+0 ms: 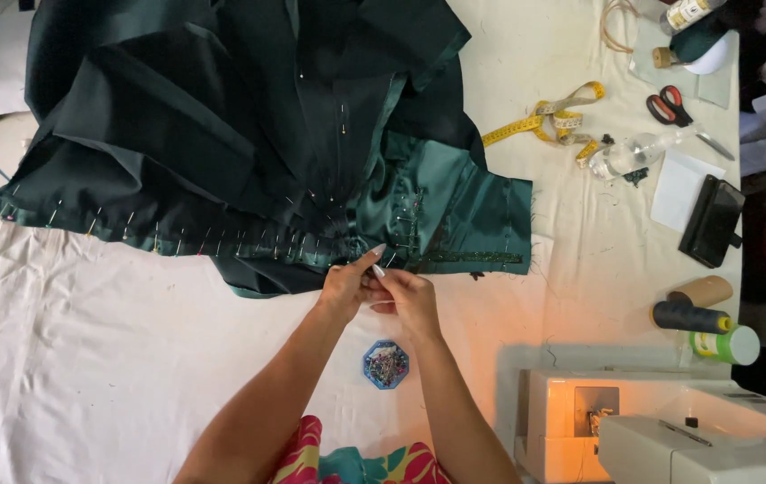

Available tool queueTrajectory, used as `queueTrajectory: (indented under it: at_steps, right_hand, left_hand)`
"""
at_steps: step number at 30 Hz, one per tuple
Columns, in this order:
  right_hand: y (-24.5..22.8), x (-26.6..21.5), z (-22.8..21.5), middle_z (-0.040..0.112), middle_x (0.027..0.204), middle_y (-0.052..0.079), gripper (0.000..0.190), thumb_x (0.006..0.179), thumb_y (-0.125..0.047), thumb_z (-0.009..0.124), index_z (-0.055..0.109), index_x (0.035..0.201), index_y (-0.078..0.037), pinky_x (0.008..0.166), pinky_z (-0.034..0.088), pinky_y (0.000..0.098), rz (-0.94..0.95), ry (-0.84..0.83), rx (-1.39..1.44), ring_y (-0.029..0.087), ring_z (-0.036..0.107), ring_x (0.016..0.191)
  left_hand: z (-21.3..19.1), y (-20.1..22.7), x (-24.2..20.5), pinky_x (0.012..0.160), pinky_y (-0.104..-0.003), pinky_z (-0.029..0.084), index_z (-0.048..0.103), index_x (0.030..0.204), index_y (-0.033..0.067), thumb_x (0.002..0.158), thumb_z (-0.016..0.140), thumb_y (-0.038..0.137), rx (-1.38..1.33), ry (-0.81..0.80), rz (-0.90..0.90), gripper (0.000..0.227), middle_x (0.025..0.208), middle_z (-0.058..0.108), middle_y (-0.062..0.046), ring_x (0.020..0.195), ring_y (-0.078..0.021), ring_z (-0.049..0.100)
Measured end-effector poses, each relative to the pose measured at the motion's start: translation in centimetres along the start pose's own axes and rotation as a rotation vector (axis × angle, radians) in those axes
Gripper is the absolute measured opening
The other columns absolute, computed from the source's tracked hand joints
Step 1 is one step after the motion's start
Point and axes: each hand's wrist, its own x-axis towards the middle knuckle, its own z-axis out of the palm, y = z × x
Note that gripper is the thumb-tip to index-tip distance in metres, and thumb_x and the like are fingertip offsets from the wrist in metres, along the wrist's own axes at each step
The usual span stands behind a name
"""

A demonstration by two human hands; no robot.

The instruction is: Pinning layers of dark green fabric together on a white work table next to a sewing machine.

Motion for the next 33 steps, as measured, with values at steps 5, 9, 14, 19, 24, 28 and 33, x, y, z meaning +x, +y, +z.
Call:
queueTrajectory:
  at_steps: [5,9,14,19,24,28,33]
  right_hand:
    - [-1.7,-0.3,0.1,0.075,0.081,0.018,0.016,0.085,-0.012,0.076,0.077,0.096,0.0,0.053,0.064,0.039,0.041,-0.035,-0.048,0.025,0.073,0.061]
    - [-1.1,0.1,-0.9,0.075,0.083,0.019,0.018,0.085,-0.011,0.074,0.077,0.097,0.001,0.056,0.064,0.0387,0.09,-0.059,-0.127,0.025,0.073,0.062]
    - [-2.5,-6.7,-4.4,0.073,0.074,0.022,0.017,0.087,-0.007,0.07,0.076,0.096,0.005,0.051,0.064,0.036,0.076,-0.181,-0.473,0.026,0.073,0.059]
    - [-1.2,-10.7,-6.6,0.069,0.067,0.005,0.021,0.092,-0.016,0.061,0.075,0.082,-0.004,0.053,0.058,0.0258,0.151,-0.24,-0.836,0.013,0.06,0.057]
    - [1.0,-9.6,-7.5,0.07,0.072,-0.001,0.017,0.088,-0.03,0.067,0.073,0.092,-0.016,0.064,0.044,0.0324,-0.087,-0.225,-1.174,0.016,0.061,0.058]
    - [-2.8,-9.2,-4.2,0.08,0.089,0.001,0.025,0.088,-0.019,0.064,0.078,0.108,-0.014,0.048,0.055,0.0281,-0.105,-0.223,-0.902,0.014,0.067,0.058]
    - [-2.5,-4.1,1.7,0.071,0.087,0.017,0.027,0.092,-0.017,0.071,0.073,0.114,-0.002,0.055,0.065,0.0306,-0.17,-0.172,-0.366,0.022,0.072,0.066]
  left_hand:
    - [0.0,-0.4,1.1,0.047,-0.048,0.059,0.062,0.074,-0.0142,0.07,0.091,0.017,-0.021,0.0,-0.015,0.043,0.059,0.059,-0.025,0.045,-0.0337,0.065]
    - [0.5,0.2,-0.3,0.037,-0.039,0.048,0.06,0.073,-0.0104,0.068,0.092,0.019,0.016,0.039,0.035,0.043,0.057,0.057,-0.022,0.04,-0.0267,0.059]
    - [0.6,1.1,-1.8,0.084,-0.057,0.061,0.047,0.111,-0.0247,0.084,0.079,0.007,-0.133,-0.1,0.042,0.052,0.115,0.052,-0.038,0.098,-0.0494,0.067]
    - [-2.5,-0.6,-0.6,0.108,-0.048,0.052,0.051,0.09,-0.0008,0.093,0.058,0.004,-0.222,-0.229,0.013,0.009,0.147,0.055,-0.022,0.122,-0.0417,0.061]
    - [-3.2,1.0,-4.1,0.11,-0.053,0.05,0.044,0.064,0.0105,0.079,0.053,0.001,-0.518,-0.183,0.066,0.02,0.077,0.061,-0.006,0.098,-0.03,0.067]
    - [-3.5,2.2,-4.9,0.102,-0.053,0.054,0.061,0.096,0.0124,0.084,0.061,0.022,-0.471,-0.171,0.014,0.016,0.074,0.062,-0.002,0.09,-0.0237,0.068]
    - [-3.5,2.5,-2.8,0.104,-0.051,0.05,0.064,0.122,0.0,0.087,0.08,0.025,-0.298,-0.046,-0.012,0.046,0.092,0.066,-0.012,0.105,-0.0281,0.064]
